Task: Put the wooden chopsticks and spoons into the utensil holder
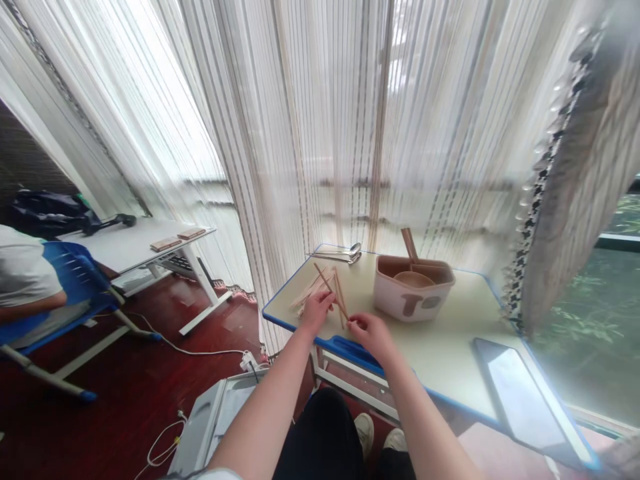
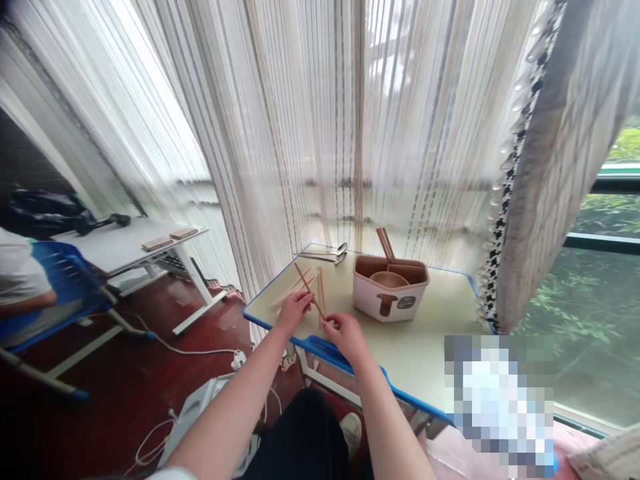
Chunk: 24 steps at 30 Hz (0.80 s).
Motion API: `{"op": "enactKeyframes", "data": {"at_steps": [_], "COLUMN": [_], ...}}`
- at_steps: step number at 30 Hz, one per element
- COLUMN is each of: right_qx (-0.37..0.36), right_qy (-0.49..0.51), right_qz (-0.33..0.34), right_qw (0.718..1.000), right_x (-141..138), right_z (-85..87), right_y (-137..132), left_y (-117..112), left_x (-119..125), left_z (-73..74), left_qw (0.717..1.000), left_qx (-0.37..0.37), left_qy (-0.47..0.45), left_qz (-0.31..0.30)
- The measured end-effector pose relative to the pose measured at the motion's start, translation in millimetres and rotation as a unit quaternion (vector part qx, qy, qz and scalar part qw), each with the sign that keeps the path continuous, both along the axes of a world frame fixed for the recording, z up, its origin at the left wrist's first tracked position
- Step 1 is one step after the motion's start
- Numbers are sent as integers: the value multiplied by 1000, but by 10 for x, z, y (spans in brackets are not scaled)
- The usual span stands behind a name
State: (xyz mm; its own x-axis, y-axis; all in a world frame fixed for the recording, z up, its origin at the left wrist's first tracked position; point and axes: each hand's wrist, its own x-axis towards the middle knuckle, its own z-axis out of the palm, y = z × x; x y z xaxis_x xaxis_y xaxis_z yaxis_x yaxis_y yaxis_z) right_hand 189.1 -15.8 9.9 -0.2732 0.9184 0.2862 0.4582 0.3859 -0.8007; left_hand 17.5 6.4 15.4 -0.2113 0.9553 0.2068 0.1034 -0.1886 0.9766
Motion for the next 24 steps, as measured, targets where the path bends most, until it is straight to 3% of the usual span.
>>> {"op": "enactKeyframes", "data": {"at_steps": [4, 7, 9, 13, 19, 24], "right_qx": [5, 34, 95, 172, 55, 22], "right_qy": [9, 47, 74, 67, -14, -104], "right_qz": [20, 20, -6, -82, -98, -114], "right_qw": [1000, 998, 993, 979, 994, 988], "right_x": [18, 38, 87, 387, 1108, 1362], "right_z": [15, 83, 195, 576, 1234, 1658], "right_y": [-22, -55, -69, -53, 34, 268], "left_y": [12, 31, 60, 202, 558, 822], "left_x": [139, 270, 371, 679, 1314, 1528], "left_z": [234, 544, 774, 1169, 1487, 1714], "left_qw": [999, 996, 993, 986, 976, 969], "left_qx": [14, 34, 54, 124, 175, 215], "left_qy": [31, 48, 55, 30, -20, -30], "left_qz": [-29, -71, -92, -110, -131, -121]}}
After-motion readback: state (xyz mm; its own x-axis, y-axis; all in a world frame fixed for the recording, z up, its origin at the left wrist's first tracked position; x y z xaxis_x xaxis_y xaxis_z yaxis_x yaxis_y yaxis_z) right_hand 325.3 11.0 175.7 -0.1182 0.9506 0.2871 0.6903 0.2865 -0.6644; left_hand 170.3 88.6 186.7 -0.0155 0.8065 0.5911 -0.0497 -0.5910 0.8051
